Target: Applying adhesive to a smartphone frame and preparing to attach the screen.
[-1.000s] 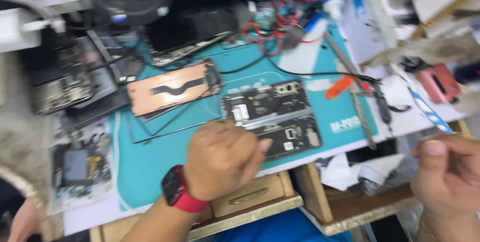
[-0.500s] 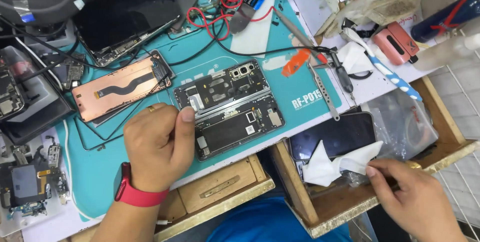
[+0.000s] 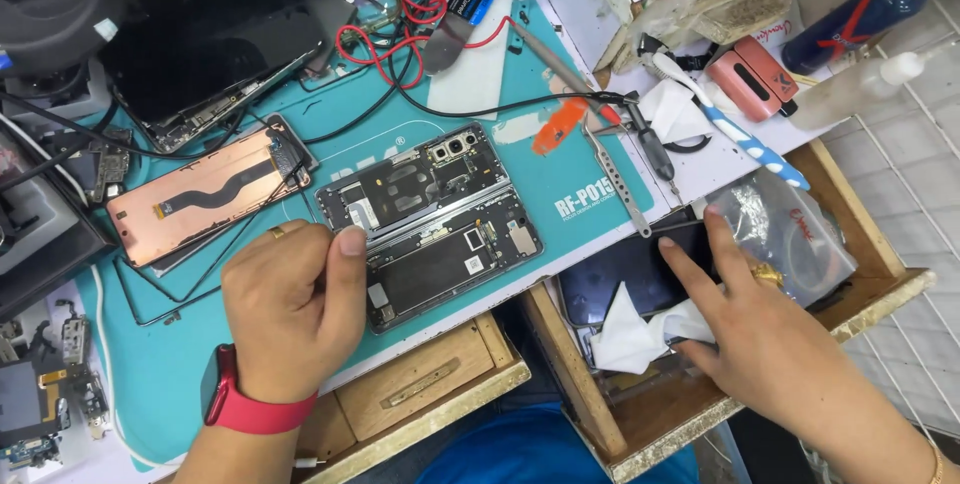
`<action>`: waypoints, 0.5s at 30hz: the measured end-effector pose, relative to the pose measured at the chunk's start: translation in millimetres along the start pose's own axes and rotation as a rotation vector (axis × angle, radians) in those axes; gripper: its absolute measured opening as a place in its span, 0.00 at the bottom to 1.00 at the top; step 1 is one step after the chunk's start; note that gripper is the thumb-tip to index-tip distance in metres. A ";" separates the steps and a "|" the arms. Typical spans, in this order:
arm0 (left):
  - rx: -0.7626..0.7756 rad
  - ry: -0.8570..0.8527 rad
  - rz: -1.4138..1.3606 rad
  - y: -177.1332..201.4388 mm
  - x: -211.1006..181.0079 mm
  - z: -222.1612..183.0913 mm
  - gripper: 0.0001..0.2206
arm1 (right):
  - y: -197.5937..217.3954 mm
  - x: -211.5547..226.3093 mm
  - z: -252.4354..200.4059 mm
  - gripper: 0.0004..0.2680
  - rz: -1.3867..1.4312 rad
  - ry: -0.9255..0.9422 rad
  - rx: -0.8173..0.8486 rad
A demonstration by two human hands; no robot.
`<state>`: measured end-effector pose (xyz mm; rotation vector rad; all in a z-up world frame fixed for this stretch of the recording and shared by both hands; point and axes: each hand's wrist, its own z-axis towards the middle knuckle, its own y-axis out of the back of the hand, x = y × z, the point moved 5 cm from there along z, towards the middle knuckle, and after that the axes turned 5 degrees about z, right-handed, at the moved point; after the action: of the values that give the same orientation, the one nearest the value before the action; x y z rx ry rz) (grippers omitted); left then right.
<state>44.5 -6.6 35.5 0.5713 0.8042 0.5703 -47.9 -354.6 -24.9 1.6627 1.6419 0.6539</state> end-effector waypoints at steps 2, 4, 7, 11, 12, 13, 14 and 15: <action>0.001 -0.016 0.001 -0.1 -1.2 0.7 0.23 | 3.2 -4.2 -0.9 0.36 0.051 -0.008 -0.072; 0.008 -0.029 0.003 -0.8 -2.0 -0.3 0.23 | -6.5 -16.5 6.3 0.32 0.104 -0.013 -0.138; 0.020 -0.068 0.002 -2.3 -3.2 -1.6 0.23 | -12.7 -32.7 17.0 0.26 -0.067 0.080 -0.641; 0.015 -0.027 0.009 -2.7 1.0 -2.6 0.23 | -6.6 -31.8 14.6 0.25 -0.019 0.155 -0.769; 0.020 -0.016 0.012 -3.1 2.4 -3.0 0.23 | -4.5 -29.1 11.1 0.25 0.017 0.185 -0.746; 0.018 -0.015 0.015 -3.1 1.9 -2.5 0.23 | -1.5 -28.8 7.9 0.25 0.017 0.189 -0.747; 0.017 -0.019 0.014 -3.2 1.2 -1.9 0.23 | -2.6 -24.2 7.3 0.31 -0.055 0.251 -0.655; 0.019 -0.026 0.011 -3.5 0.3 -1.1 0.23 | -5.1 -20.3 5.2 0.37 -0.126 0.308 -0.561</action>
<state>44.7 -8.6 32.3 0.6001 0.7832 0.5650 -48.5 -375.6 -29.7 1.0844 1.5577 1.2219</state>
